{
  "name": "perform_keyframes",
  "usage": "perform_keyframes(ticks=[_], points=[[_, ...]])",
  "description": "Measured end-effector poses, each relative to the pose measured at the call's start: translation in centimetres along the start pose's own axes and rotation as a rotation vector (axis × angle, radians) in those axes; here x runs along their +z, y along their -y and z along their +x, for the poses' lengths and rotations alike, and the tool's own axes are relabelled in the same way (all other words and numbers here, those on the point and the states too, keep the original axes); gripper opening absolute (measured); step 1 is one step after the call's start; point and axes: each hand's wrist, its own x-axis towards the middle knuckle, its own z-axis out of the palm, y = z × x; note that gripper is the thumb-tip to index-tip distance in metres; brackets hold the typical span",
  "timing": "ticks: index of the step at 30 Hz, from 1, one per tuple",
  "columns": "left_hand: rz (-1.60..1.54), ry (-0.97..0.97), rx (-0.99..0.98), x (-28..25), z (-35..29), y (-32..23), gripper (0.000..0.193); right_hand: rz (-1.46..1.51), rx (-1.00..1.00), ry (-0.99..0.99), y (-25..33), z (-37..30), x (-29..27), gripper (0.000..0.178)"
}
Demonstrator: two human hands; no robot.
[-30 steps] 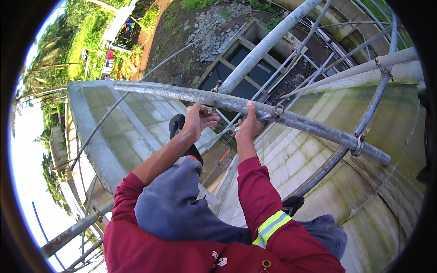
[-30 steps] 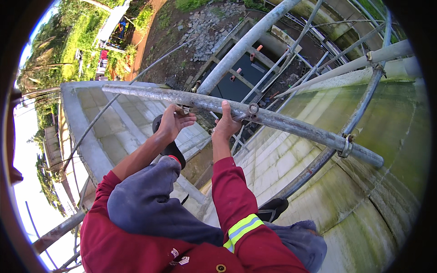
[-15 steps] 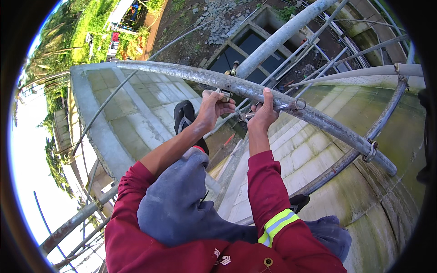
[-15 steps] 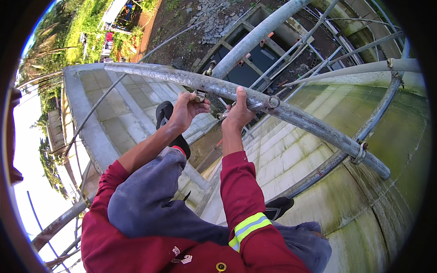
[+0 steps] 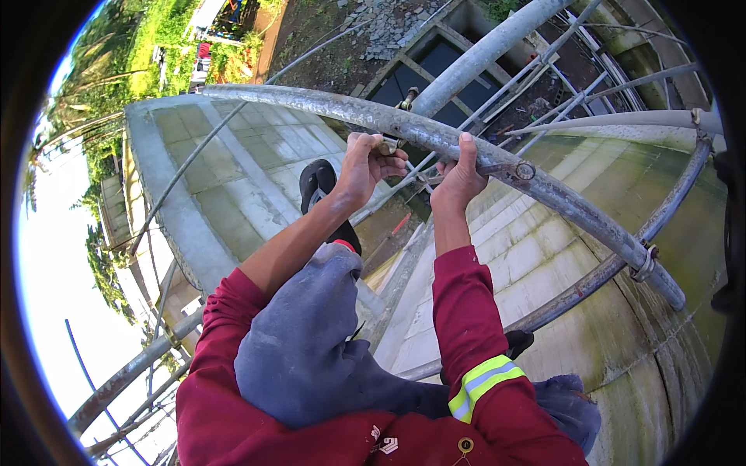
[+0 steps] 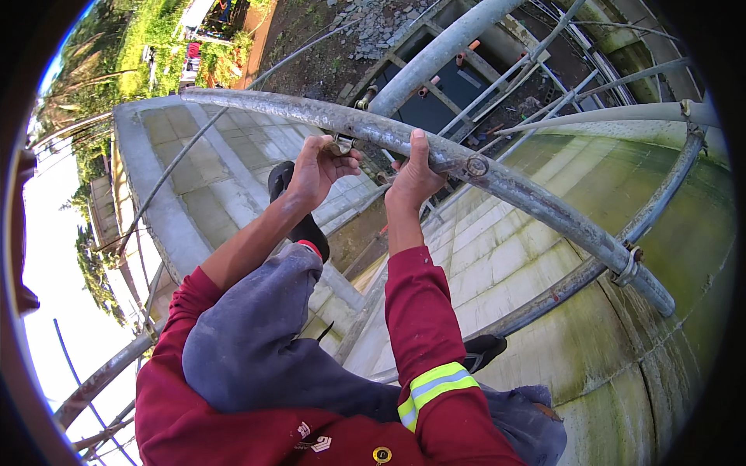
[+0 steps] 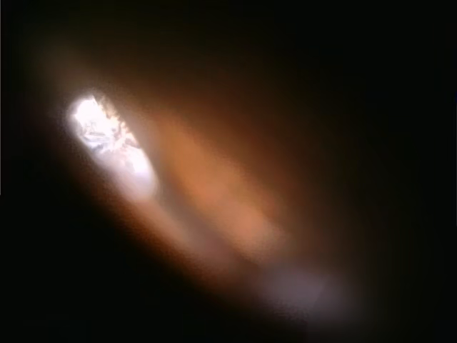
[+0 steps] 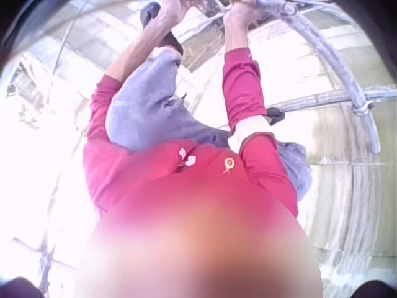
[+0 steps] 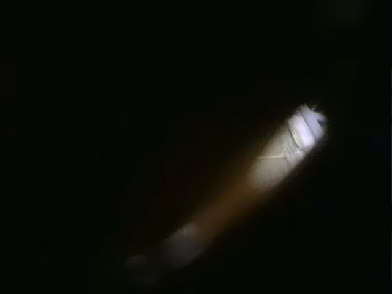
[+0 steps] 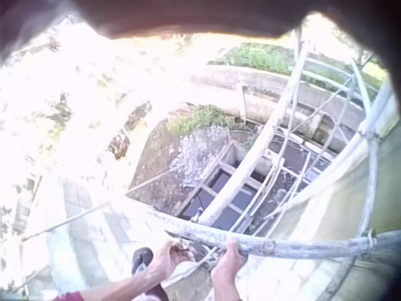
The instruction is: The person assembles a metal scaffolding structure by connecting poles with clamps and tightening them with a spanner. They work on multiple joints, securing the framework against a concrete wall.
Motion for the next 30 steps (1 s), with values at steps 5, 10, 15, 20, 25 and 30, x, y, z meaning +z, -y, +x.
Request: perform_keyframes(ticks=[5, 10, 15, 20, 25, 30], points=[[-0.009, 0.042, 0.062, -0.2, -1.9, 1.9, 0.017, -0.008, 0.100, 0.041, 1.1, -2.3, -0.6, 0.053], [-0.034, 0.035, 0.026, 1.2, 1.3, 0.6, 0.016, -0.036, 0.129, -0.024, 1.3, 0.2, 0.6, 0.068], [-0.110, 0.100, 0.019, 0.8, 0.9, 0.7, 0.019, -0.004, 0.125, -0.020, 1.9, -0.7, 0.9, 0.053], [0.146, -0.054, -0.013, 1.6, 1.7, -1.3, 0.050, -0.063, -0.060, 0.038, 0.1, 0.2, 0.8, 0.066], [0.578, -0.006, 0.141, 2.6, 1.2, -3.4, 0.043, -0.152, -0.112, 0.191, 0.3, 2.0, -0.7, 0.068], [1.376, 0.008, 0.646, 6.1, 4.7, -5.3, 0.030, -0.345, -0.048, 0.253, 2.9, 0.5, -1.9, 0.057]])
